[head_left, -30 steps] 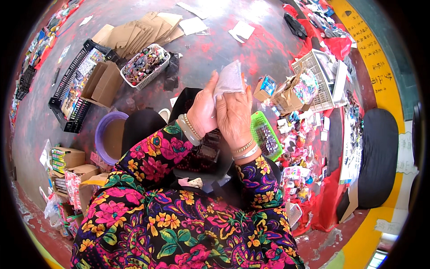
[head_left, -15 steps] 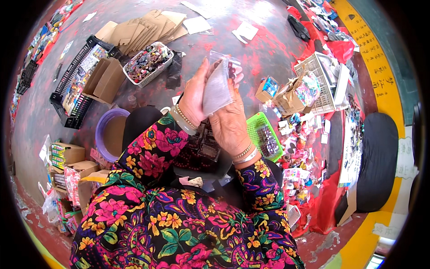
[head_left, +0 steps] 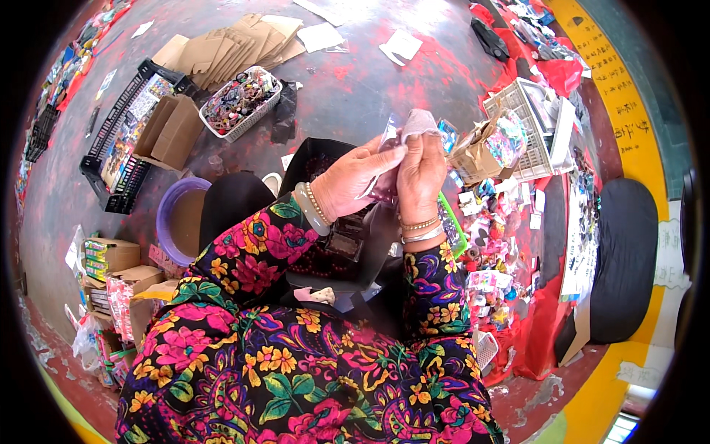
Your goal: The person sits on the floor and wipes small plastic bags containing red beads with a cloth. They pick up each bag, wipe it, and place it into a black container on their lap.
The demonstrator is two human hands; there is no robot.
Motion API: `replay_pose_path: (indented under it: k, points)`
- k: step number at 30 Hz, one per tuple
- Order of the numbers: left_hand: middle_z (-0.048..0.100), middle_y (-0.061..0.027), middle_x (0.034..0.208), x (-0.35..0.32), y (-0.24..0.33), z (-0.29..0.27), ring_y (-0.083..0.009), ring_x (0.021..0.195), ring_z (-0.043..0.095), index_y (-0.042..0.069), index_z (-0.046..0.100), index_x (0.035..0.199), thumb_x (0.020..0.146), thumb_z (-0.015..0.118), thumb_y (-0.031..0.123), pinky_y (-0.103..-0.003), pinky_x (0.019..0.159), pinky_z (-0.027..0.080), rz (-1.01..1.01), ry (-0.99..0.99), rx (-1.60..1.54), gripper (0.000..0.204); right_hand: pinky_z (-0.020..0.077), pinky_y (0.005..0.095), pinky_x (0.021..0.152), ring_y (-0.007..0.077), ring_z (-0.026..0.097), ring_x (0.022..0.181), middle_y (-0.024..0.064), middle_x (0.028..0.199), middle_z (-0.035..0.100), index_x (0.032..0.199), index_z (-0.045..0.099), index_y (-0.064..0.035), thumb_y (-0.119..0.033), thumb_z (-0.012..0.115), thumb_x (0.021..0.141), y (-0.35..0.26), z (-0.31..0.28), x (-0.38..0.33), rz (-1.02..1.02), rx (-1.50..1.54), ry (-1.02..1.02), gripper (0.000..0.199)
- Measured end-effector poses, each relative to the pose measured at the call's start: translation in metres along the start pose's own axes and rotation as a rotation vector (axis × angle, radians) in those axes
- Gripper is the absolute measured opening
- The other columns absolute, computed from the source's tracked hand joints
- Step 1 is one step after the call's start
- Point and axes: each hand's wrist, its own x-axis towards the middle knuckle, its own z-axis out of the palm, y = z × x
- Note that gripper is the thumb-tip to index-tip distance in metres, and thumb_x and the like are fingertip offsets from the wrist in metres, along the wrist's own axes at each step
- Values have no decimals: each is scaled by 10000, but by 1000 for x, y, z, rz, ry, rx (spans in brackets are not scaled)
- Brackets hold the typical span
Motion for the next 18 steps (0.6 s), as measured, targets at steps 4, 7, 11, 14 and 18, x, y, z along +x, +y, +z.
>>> replay_pose_path:
  k: [4, 7, 11, 14, 18]
  points:
    - [561, -82, 1128, -1, 7, -4, -154, 995, 568, 15, 420, 1275, 910, 465, 62, -310, 854, 464, 1, -21, 14, 371, 442, 337, 750, 251, 568, 852, 154, 946, 598, 943, 606, 3, -215, 414, 934, 16, -5, 6, 231, 402, 134, 290]
    - [577, -83, 1076, 2, 18, 3, -148, 952, 580, -1, 457, 1219, 908, 478, 67, -294, 826, 475, -19, -13, 145, 319, 461, 246, 612, 119, 558, 675, 14, 784, 599, 1036, 602, -15, -235, 433, 941, 24, -19, 15, 466, 1072, 187, 293]
    - [581, -42, 1001, -1, 34, -1, -96, 877, 558, -1, 493, 1158, 913, 501, 107, -253, 771, 466, -67, -42, 650, 267, 414, 181, 516, 43, 515, 594, -26, 744, 584, 964, 622, -6, -156, 528, 903, 25, -53, 12, 334, 950, -123, 187]
    - [559, 0, 949, -4, 36, -3, -48, 817, 494, 6, 523, 1109, 914, 516, 131, -224, 719, 438, -93, -126, 1036, 233, 405, 177, 545, 27, 499, 636, -38, 744, 575, 888, 636, 7, -86, 594, 855, 16, -51, 6, 291, 664, -297, 107]
    - [565, 3, 923, -3, 30, -9, -50, 791, 489, 3, 533, 1094, 908, 516, 117, -222, 713, 435, -33, -125, 1145, 219, 414, 201, 588, 39, 513, 664, -31, 754, 601, 862, 651, 15, -57, 632, 810, -1, -45, 8, 328, 628, -362, 91]
